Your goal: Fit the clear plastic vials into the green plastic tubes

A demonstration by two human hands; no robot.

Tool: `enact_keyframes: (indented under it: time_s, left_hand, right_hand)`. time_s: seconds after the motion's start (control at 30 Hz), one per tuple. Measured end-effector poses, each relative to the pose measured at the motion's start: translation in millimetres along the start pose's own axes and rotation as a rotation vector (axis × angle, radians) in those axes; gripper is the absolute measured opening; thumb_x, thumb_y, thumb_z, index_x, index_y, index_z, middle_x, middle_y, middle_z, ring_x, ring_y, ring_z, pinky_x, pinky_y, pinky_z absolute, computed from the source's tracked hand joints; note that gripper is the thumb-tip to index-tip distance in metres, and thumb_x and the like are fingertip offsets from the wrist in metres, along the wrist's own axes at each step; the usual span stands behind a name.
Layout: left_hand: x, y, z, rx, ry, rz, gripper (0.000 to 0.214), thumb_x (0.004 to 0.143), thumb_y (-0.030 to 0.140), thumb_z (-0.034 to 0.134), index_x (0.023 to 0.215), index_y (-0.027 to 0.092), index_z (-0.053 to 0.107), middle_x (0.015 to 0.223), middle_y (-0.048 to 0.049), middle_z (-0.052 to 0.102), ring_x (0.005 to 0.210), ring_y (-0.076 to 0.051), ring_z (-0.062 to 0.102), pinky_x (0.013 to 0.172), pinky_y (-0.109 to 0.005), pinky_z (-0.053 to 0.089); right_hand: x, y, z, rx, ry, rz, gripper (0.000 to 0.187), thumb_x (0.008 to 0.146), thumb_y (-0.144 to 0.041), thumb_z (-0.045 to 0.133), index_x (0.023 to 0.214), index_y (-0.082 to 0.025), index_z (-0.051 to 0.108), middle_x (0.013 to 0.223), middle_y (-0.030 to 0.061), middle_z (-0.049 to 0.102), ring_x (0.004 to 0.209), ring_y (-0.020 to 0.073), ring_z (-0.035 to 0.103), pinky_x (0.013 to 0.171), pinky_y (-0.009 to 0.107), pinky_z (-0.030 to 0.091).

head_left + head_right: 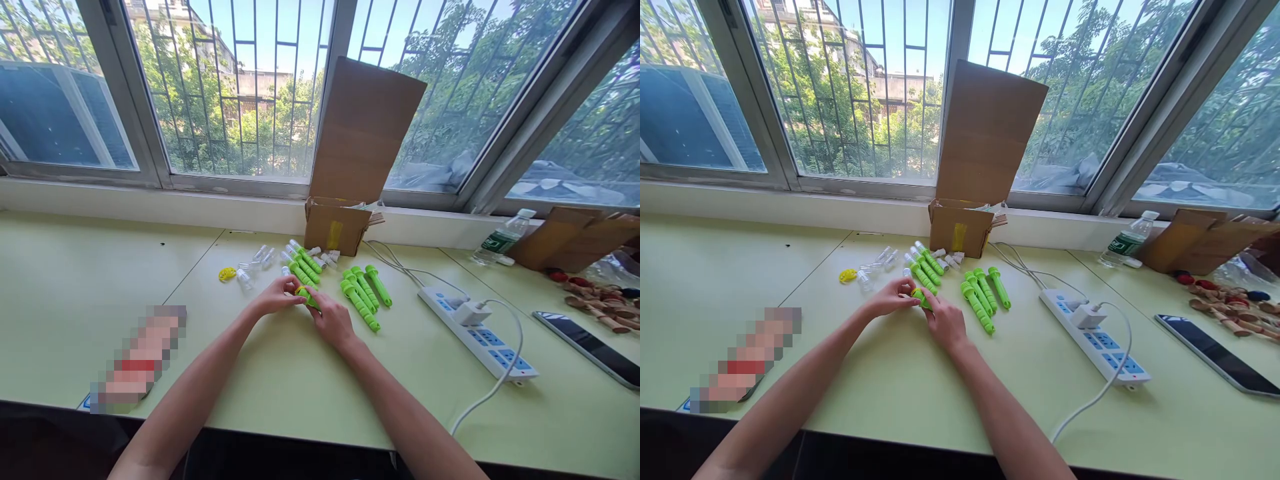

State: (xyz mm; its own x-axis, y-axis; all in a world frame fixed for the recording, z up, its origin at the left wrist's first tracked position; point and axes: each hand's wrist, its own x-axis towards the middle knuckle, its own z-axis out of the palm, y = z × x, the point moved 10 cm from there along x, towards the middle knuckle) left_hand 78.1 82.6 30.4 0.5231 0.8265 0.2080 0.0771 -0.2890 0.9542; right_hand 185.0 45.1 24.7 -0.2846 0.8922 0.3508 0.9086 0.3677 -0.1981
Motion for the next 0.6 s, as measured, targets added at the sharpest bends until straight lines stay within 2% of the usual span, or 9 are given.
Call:
enact_keyframes:
  time_s: [0.1, 0.2, 0.33, 0.47, 0.6]
  left_hand:
    - [1.6, 0.9, -6.6, 0.07, 0.077, 0.031, 0.036, 0.068, 0.044, 0.073, 0.081, 0.015, 0.057, 0.083, -0.003, 0.059, 0.077, -0.013, 0.055, 0.063, -0.023, 0.042]
    - [3.5, -3.2, -9.6, 0.069, 0.114, 0.024, 0.036, 0.07, 0.046, 0.07, 0.084, 0.014, 0.06, 0.085, -0.0037, 0.06, 0.079, -0.014, 0.055, 0.066, -0.025, 0.045]
    - [5.9, -9.1, -8.5, 0.014, 0.104, 0.016, 0.038, 0.069, 0.045, 0.072, 0.085, 0.013, 0.06, 0.083, -0.0037, 0.06, 0.076, -0.014, 0.057, 0.068, -0.027, 0.046]
    - [6.5, -11.3, -7.2, -0.025, 0.088, 0.016, 0.037, 0.069, 0.042, 0.073, 0.085, 0.013, 0.058, 0.08, -0.0031, 0.06, 0.073, -0.013, 0.057, 0.066, -0.027, 0.046]
    - [5.5, -8.0, -6.0, -0.015, 0.078, 0.029, 0.036, 0.07, 0.043, 0.072, 0.081, 0.013, 0.057, 0.074, -0.0004, 0.056, 0.067, -0.01, 0.054, 0.062, -0.025, 0.044]
  right_hand:
    - [0.6, 2.6, 1.6, -0.022, 0.005, 0.01, 0.05, 0.091, -0.031, 0.046, 0.141, -0.031, 0.038, 0.118, 0.0049, 0.064, 0.093, 0.0205, 0.065, 0.077, 0.029, 0.05]
    - [0.7, 2.8, 2.5, -0.02, 0.008, 0.01, 0.05, 0.091, -0.031, 0.046, 0.141, -0.031, 0.038, 0.119, 0.0047, 0.064, 0.093, 0.0208, 0.065, 0.076, 0.03, 0.05]
    - [0.3, 1.6, 1.1, -0.01, 0.011, 0.017, 0.05, 0.092, -0.031, 0.044, 0.141, -0.03, 0.037, 0.121, 0.005, 0.063, 0.093, 0.0209, 0.065, 0.077, 0.03, 0.05]
    - [0.0, 0.2, 0.2, -0.015, -0.007, 0.02, 0.055, 0.092, -0.031, 0.043, 0.146, -0.029, 0.029, 0.122, 0.0058, 0.063, 0.093, 0.0209, 0.065, 0.076, 0.031, 0.05]
    - [0.3, -0.5, 2.2, -0.025, -0.04, 0.014, 0.055, 0.093, -0.031, 0.043, 0.145, -0.033, 0.028, 0.123, 0.0047, 0.062, 0.094, 0.0205, 0.064, 0.077, 0.03, 0.049]
